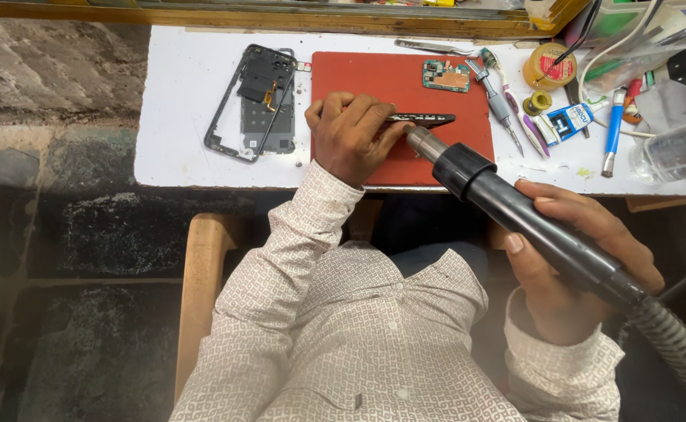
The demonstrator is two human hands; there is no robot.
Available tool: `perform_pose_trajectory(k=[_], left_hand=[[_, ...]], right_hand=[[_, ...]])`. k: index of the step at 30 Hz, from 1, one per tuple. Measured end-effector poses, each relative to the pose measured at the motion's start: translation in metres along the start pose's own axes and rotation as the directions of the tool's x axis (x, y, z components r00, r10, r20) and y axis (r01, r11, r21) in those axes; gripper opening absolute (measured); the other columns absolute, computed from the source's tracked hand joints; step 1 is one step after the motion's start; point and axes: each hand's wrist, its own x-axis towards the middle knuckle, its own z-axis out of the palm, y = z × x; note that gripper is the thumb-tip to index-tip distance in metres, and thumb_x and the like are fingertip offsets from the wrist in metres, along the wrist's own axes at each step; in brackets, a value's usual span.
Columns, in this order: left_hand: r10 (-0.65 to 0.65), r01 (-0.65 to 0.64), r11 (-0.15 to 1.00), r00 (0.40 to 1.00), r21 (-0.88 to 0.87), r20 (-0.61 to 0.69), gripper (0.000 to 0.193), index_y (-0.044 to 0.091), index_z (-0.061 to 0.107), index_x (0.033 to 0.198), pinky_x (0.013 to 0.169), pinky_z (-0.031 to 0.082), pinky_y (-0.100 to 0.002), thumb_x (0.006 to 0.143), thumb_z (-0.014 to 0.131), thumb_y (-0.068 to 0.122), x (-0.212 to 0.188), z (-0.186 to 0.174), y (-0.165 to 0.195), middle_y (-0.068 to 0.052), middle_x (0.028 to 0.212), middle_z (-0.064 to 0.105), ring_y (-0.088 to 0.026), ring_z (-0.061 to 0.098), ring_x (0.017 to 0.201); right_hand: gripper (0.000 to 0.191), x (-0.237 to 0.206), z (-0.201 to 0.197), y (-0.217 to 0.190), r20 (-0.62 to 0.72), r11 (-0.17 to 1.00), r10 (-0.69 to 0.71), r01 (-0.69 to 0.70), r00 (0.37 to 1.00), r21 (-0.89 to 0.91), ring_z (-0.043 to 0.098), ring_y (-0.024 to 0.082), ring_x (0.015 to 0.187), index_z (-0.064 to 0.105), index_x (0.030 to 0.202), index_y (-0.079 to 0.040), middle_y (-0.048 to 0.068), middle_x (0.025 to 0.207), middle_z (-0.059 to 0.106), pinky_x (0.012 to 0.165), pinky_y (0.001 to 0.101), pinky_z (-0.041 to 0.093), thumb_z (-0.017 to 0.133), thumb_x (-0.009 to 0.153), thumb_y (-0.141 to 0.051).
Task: The person cleans a disassembled smartphone with a spray bottle, then uses a heat gun to warm the device's edges. They peel off adhesive tape and remove the battery, then use a pen to mark the battery label.
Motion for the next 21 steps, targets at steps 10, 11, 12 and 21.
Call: perform_pose_trajectory(k=[10,11,12,21], left_hand=[[-0.009,0.008,1.0,1.0,-0.03,-0.006,0.034,0.016,0.077,0.099,0.094,0.033,-0.04,0.084,0.087,0.045,0.001,0.001,-0.001,0.009,0.093,0.068,-0.017,0.055,0.096],[-0.014,0.014,1.0,1.0,-0.026,-0.004,0.032,0.016,0.077,0.099,0.094,0.033,-0.04,0.085,0.087,0.043,0.001,0.001,-0.001,0.009,0.093,0.068,-0.017,0.055,0.096],[-0.019,0.019,1.0,1.0,-0.022,-0.003,0.031,0.016,0.077,0.099,0.094,0.033,-0.04,0.085,0.087,0.042,0.001,0.0,-0.001,0.009,0.093,0.068,-0.017,0.055,0.097],[-0.037,0.037,0.998,0.999,-0.044,0.0,0.032,0.016,0.076,0.098,0.094,0.032,-0.04,0.083,0.088,0.042,0.002,-0.001,-0.001,0.009,0.092,0.067,-0.017,0.055,0.095]], right_hand=[[0.032,0.002,-0.003,0.003,-0.037,0.999,0.032,-0.033,0.999,-0.022,0.076,0.031,0.11,0.062,0.117,0.006,0.023,0.11,0.07,0.101,0.0392,0.066,0.082,0.097,-0.007],[0.032,0.002,-0.002,0.003,-0.043,1.0,0.028,-0.028,0.999,-0.009,0.076,0.03,0.11,0.062,0.117,0.006,0.023,0.11,0.07,0.1,0.0389,0.066,0.082,0.096,-0.008],[0.032,0.004,-0.001,0.003,-0.034,1.0,0.022,-0.023,0.999,-0.011,0.076,0.03,0.108,0.062,0.116,0.006,0.023,0.11,0.07,0.099,0.0385,0.066,0.082,0.095,-0.008],[0.03,0.0,0.001,-0.006,-0.071,0.994,0.101,-0.098,0.992,0.051,0.075,0.03,0.11,0.063,0.116,0.008,0.026,0.114,0.071,0.102,0.037,0.063,0.083,0.099,-0.008]])
